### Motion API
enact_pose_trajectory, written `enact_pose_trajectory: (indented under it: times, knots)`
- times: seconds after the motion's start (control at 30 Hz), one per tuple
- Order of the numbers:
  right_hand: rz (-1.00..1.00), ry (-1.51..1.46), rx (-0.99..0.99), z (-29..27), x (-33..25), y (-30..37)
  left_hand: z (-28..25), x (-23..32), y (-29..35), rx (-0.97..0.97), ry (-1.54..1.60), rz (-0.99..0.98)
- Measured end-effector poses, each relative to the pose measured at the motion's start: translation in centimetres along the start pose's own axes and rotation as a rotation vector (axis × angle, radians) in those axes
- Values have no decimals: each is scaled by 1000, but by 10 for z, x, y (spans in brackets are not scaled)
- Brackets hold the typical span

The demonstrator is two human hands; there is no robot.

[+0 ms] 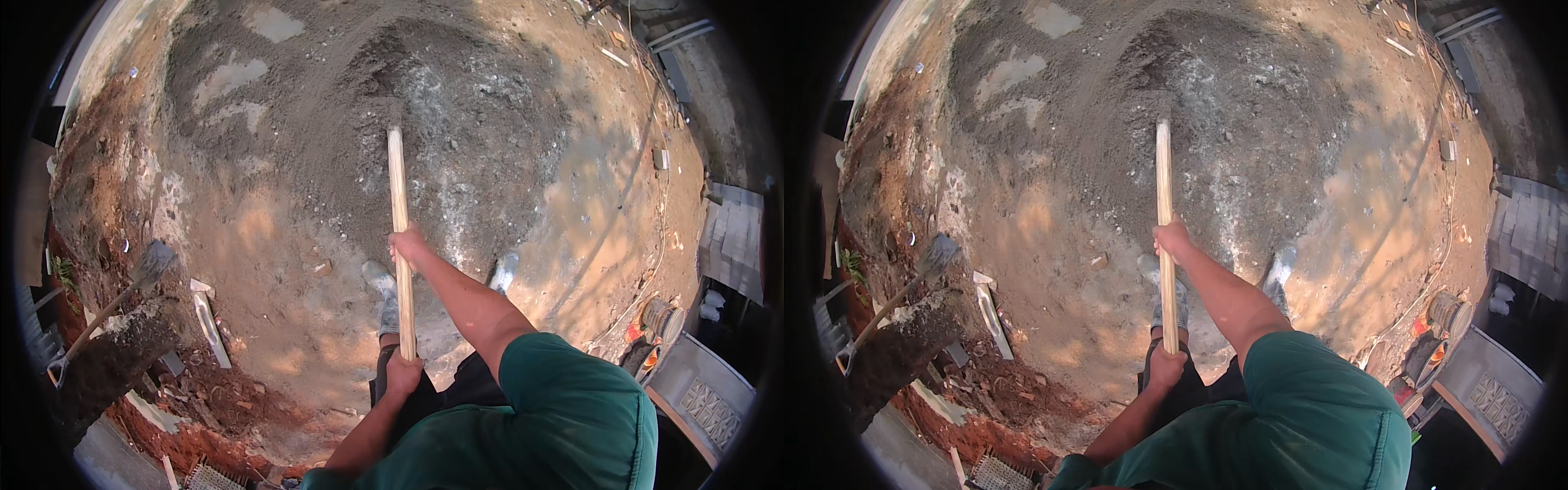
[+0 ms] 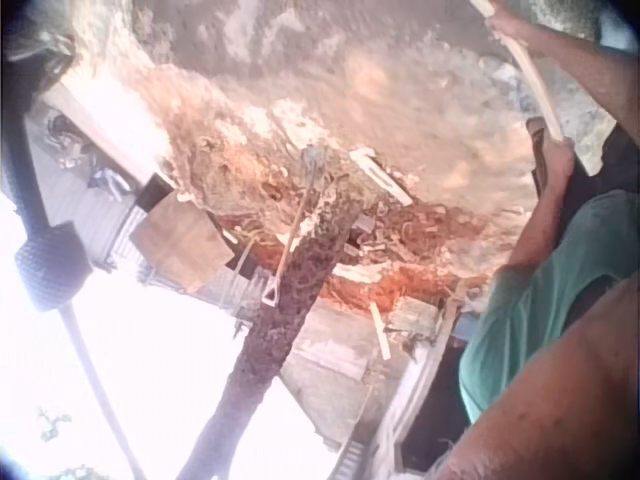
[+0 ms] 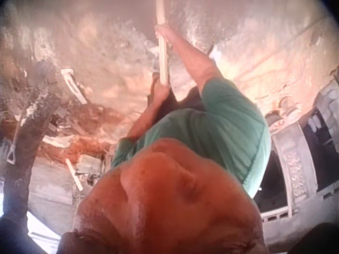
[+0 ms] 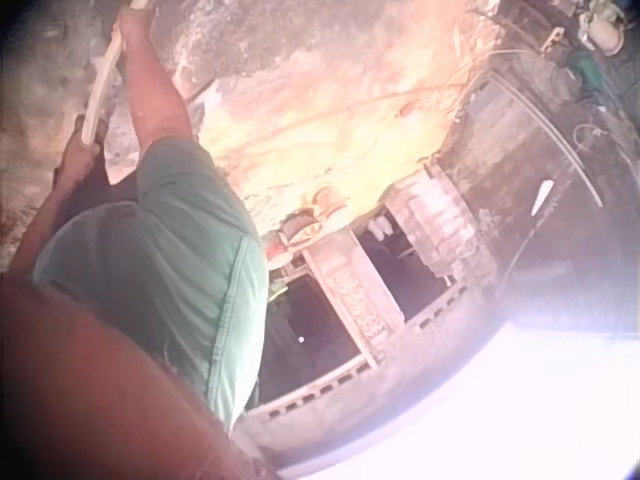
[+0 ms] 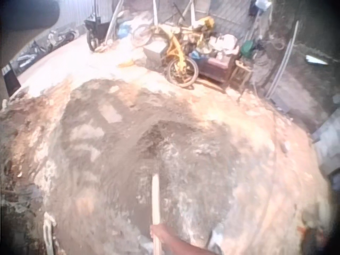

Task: The person uses a hoe to mix a pile of sand and cement on the ground. They then pour water from a bucket into the mixture and continue mixing with the hoe to combine the ingredients.

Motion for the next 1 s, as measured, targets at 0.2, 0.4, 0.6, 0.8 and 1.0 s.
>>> enact_pose_trajectory:
  times: [0.2, 0.4, 0.6, 0.8, 1.0]
  knots:
    - [-96, -142, 57, -18, -11, 100, -25, 0, 52, -115, -196, 103]
    - [-375, -255, 259, -54, -142, 74, -51, 113, -57, -50, -263, 311]
    - [-22, 37, 114, -56, -45, -19, -11, 80, -37, -187, -59, 113]
    - [27, -188, 94, -21, 66, 73, -41, -14, 56, -120, -249, 198]
    - [-176, -350, 192, -61, 39, 169, -46, -16, 85, -272, -367, 152]
Point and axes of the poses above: each hand's wrist, its own y-axis away from the middle knuckle, its own z-axis out of the palm, x = y × z, the point moved 5 cm from there along -y, towards the middle knuckle, and after that the axes turned 9 degrees about y, right-handed, at the moved point
